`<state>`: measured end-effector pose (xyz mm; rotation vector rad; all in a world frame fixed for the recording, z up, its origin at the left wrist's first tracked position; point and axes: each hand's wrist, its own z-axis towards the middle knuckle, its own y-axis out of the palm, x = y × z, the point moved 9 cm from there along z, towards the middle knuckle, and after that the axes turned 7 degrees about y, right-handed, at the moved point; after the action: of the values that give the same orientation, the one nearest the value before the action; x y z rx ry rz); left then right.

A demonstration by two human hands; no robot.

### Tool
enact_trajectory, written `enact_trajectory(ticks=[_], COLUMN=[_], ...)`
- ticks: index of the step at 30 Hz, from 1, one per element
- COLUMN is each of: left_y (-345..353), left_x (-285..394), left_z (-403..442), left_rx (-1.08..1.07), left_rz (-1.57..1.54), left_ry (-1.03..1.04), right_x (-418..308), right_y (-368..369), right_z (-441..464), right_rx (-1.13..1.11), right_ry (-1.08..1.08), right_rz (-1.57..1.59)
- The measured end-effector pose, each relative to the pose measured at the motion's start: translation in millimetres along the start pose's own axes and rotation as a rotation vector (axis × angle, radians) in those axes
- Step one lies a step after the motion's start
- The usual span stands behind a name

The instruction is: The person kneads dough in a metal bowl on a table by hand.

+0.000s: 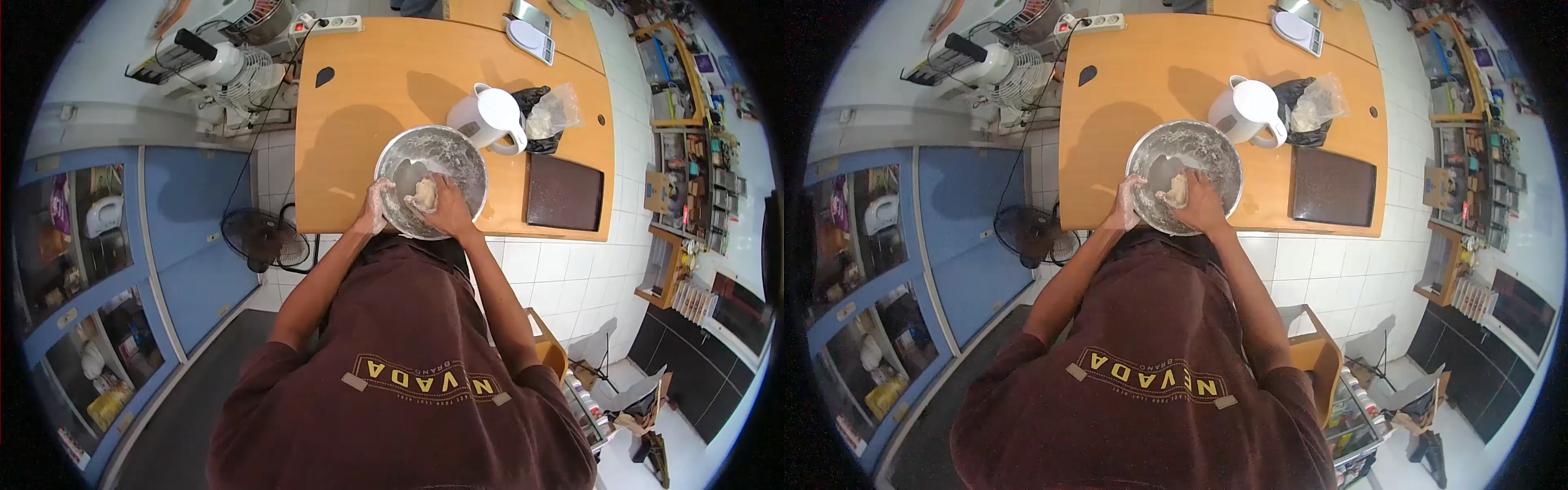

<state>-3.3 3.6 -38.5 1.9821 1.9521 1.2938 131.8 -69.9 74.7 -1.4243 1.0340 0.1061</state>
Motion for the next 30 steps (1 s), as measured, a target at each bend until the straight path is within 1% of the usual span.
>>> enact_trajectory(ticks=[3,5,9,11,14,15,17,18,21,24,27,29,30], left_y=[-12.7,-22.3,-32.8,-32.5,-33.4,-33.5,-19.9,-18.2,-29.8,-47.4,-48.8,-27.2,-30.1], left_x=[-8.4,-16.5,-22.7,-7.6,10.7,15.7,28.0,30.4,27.2,10.1,6.3,11.2,6.6], left_z=[7.2,17.2,35.4,35.1,28.2,24.5,13.3,8.4,19.4,27.8,36.0,17.0,17.7], left_rx=[0.077,0.046,-0.039,-0.023,-0.02,-0.024,0.035,0.066,-0.03,-0.005,-0.213,-0.222,-0.203], left_rz=[0.088,0.153,0.236,0.415,0.692,0.788,0.91,0.968,1.077,0.811,0.85,0.887,0.792], left_ry=[-0.06,-0.043,0.045,0.245,0.527,0.618,0.373,0.249,0.482,0.343,0.366,0.318,0.24], right_x=[8.5,14.7,24.7,21.2,41.5,39.0,27.1,33.2,40.2,38.2,53.2,71.6,75.8], right_y=[3.4,4.5,5.2,-6.4,-12.8,-23.1,-51.2,-54.8,-62.7,-77.3,-89.5,-84.3,-83.6], right_z=[-0.8,-3.0,-9.4,-17.5,-26.1,-26.9,-25.5,-25.6,-23.8,-28.7,-32.1,-33.9,-35.0], right_rx=[-0.042,-0.043,0.014,0.025,0.045,0.03,-0.001,0.053,0.109,0.071,0.162,0.194,0.212], right_ry=[0.053,0.077,0.002,-0.006,0.076,0.074,0.067,0.062,0.044,0.117,0.171,0.202,0.213], right_rz=[0.034,0.036,0.045,0.109,0.143,0.195,0.299,0.307,0.354,0.554,0.583,0.669,0.717])
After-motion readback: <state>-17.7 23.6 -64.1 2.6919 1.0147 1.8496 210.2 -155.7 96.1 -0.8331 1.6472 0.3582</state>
